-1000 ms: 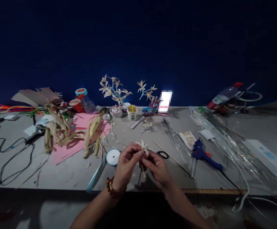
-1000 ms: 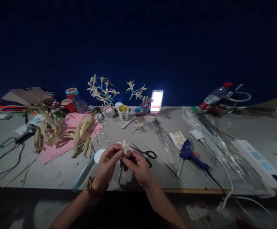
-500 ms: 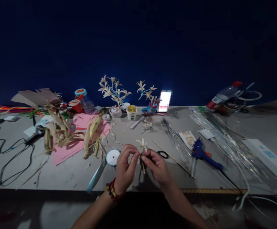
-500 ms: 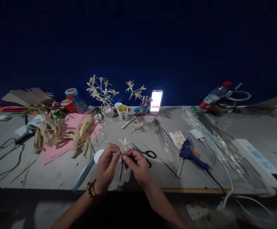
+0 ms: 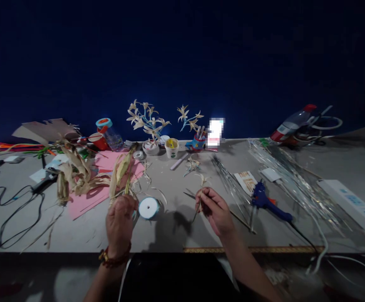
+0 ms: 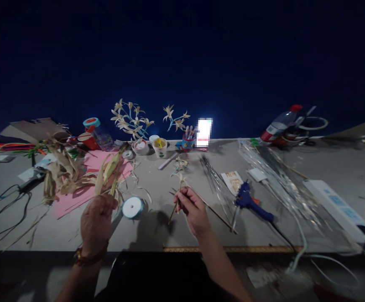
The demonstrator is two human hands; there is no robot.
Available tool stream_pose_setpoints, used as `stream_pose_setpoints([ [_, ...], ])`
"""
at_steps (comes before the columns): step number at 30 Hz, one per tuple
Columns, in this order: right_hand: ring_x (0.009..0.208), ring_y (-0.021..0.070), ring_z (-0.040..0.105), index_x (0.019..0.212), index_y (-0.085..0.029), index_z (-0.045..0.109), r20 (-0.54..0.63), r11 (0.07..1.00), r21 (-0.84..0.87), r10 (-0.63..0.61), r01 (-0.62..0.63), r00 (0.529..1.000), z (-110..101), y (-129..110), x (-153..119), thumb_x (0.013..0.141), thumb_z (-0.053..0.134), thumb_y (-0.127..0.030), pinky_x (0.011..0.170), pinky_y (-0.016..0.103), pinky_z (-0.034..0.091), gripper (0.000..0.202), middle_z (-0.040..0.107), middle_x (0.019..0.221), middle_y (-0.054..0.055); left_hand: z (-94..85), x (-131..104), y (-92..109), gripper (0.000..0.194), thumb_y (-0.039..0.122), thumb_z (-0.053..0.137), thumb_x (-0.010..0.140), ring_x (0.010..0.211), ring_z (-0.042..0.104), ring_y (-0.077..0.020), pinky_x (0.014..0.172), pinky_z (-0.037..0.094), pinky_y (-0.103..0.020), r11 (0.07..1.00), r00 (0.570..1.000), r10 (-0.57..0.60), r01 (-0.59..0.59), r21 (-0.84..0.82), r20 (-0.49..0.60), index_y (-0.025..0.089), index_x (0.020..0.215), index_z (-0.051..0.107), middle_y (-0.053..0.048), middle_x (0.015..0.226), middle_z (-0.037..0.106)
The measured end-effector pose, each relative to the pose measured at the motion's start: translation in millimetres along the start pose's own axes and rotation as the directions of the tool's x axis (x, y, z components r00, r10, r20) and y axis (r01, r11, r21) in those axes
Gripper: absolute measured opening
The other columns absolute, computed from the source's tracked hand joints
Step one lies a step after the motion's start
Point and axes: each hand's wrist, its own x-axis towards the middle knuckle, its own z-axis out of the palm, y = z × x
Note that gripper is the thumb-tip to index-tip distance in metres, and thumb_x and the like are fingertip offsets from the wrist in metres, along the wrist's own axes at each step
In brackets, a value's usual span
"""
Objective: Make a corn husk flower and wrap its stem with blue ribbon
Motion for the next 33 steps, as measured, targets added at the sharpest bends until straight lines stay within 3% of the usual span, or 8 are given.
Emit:
stream_pose_setpoints([
  [2, 0.057, 0.0105, 0.053, 0.078, -0.019, 0.064, -0.003, 1.000, -0.015, -0.019, 0.019, 1.000, -1.2, -0.6, 1.2, 0.077, 0.082, -0.043, 0.053, 0.022, 0.045, 0.030, 0.063, 0.072, -0.001, -13.0, 6.9, 1.5, 0.033, 0.034, 0.055, 0.097, 0.072, 0.051, -0.0168, 0.071, 0.045, -0.030, 1.000, 0.999, -0.011, 0.011, 0.004, 0.044, 0.020, 0.067, 0.054, 0.000, 0.070, 0.051],
  [5, 0.062, 0.0125, 0.054, 0.078, -0.020, 0.064, -0.007, 0.993, -0.070, -0.092, 0.091, 0.996, 0.7, 2.2, 1.5, 0.079, 0.080, -0.042, 0.056, 0.023, 0.047, 0.027, 0.063, 0.072, 0.000, -16.3, 5.1, 1.5, 0.024, 0.031, 0.059, 0.096, 0.082, 0.056, -0.0191, 0.076, 0.045, -0.031, 0.996, 0.966, -0.049, 0.029, 0.083, 0.256, 0.019, 0.077, 0.064, -0.004, 0.080, 0.060],
  [10, 0.066, 0.0134, 0.057, 0.079, -0.021, 0.065, 0.069, 0.980, -0.133, -0.143, 0.151, 0.987, 9.0, 10.8, -2.2, 0.080, 0.079, -0.040, 0.062, 0.024, 0.049, 0.024, 0.064, 0.076, 0.000, 14.3, -13.3, -2.9, 0.015, 0.029, 0.070, 0.089, 0.082, 0.059, -0.0194, 0.073, 0.046, -0.029, 0.982, 0.874, -0.178, 0.187, 0.026, 0.451, 0.017, 0.080, 0.070, -0.006, 0.082, 0.063],
  [13, 0.067, 0.0129, 0.058, 0.078, -0.021, 0.064, 0.130, 0.975, -0.156, -0.137, 0.156, 0.982, 13.7, 12.9, -6.8, 0.080, 0.080, -0.038, 0.064, 0.025, 0.050, 0.024, 0.063, 0.077, 0.000, 32.4, -21.3, -4.6, 0.009, 0.025, 0.074, 0.086, 0.083, 0.061, -0.0192, 0.078, 0.048, -0.030, 0.949, 0.839, -0.253, 0.311, -0.044, 0.481, 0.018, 0.081, 0.074, -0.006, 0.083, 0.066],
  [18, 0.059, 0.0120, 0.056, 0.079, -0.021, 0.060, 0.218, 0.980, -0.148, -0.095, 0.129, 0.971, 19.5, 11.5, -15.3, 0.085, 0.075, -0.040, 0.056, 0.025, 0.050, 0.025, 0.067, 0.081, 0.002, 48.2, -24.9, -2.3, 0.016, 0.031, 0.070, 0.090, 0.083, 0.064, -0.0184, 0.083, 0.049, -0.030, 0.909, 0.835, -0.324, 0.406, -0.099, 0.445, 0.019, 0.083, 0.078, -0.006, 0.083, 0.072],
  [23, 0.063, 0.0148, 0.062, 0.084, -0.022, 0.066, 0.186, 0.952, -0.250, -0.132, 0.177, 0.974, 22.8, 10.7, -18.4, 0.087, 0.073, -0.037, 0.058, 0.027, 0.055, 0.018, 0.067, 0.079, 0.001, 57.4, -26.4, -1.2, 0.021, 0.037, 0.071, 0.089, 0.088, 0.066, -0.0206, 0.087, 0.050, -0.032, 0.882, 0.829, -0.376, 0.457, -0.115, 0.414, 0.018, 0.082, 0.078, -0.008, 0.087, 0.074],
  [28, 0.069, 0.0191, 0.068, 0.094, -0.025, 0.075, 0.299, 0.732, -0.541, -0.293, 0.415, 0.908, 26.5, -1.0, -14.8, 0.089, 0.070, -0.029, 0.069, 0.033, 0.057, 0.008, 0.074, 0.084, 0.004, 61.3, -27.7, -1.3, 0.021, 0.037, 0.068, 0.091, 0.091, 0.067, -0.0222, 0.086, 0.051, -0.033, 0.935, 0.857, -0.306, 0.352, -0.036, 0.415, 0.019, 0.086, 0.078, -0.007, 0.090, 0.075],
  [33, 0.082, 0.0229, 0.068, 0.105, -0.030, 0.076, 0.419, 0.508, -0.627, -0.420, 0.591, 0.805, 26.3, -6.9, -12.4, 0.092, 0.066, -0.021, 0.078, 0.037, 0.054, 0.019, 0.077, 0.089, 0.004, 62.6, -24.5, 5.9, 0.024, 0.037, 0.064, 0.093, 0.078, 0.063, -0.0193, 0.075, 0.048, -0.029, 0.981, 0.889, -0.194, 0.163, 0.109, 0.416, 0.019, 0.082, 0.076, -0.004, 0.078, 0.070],
])
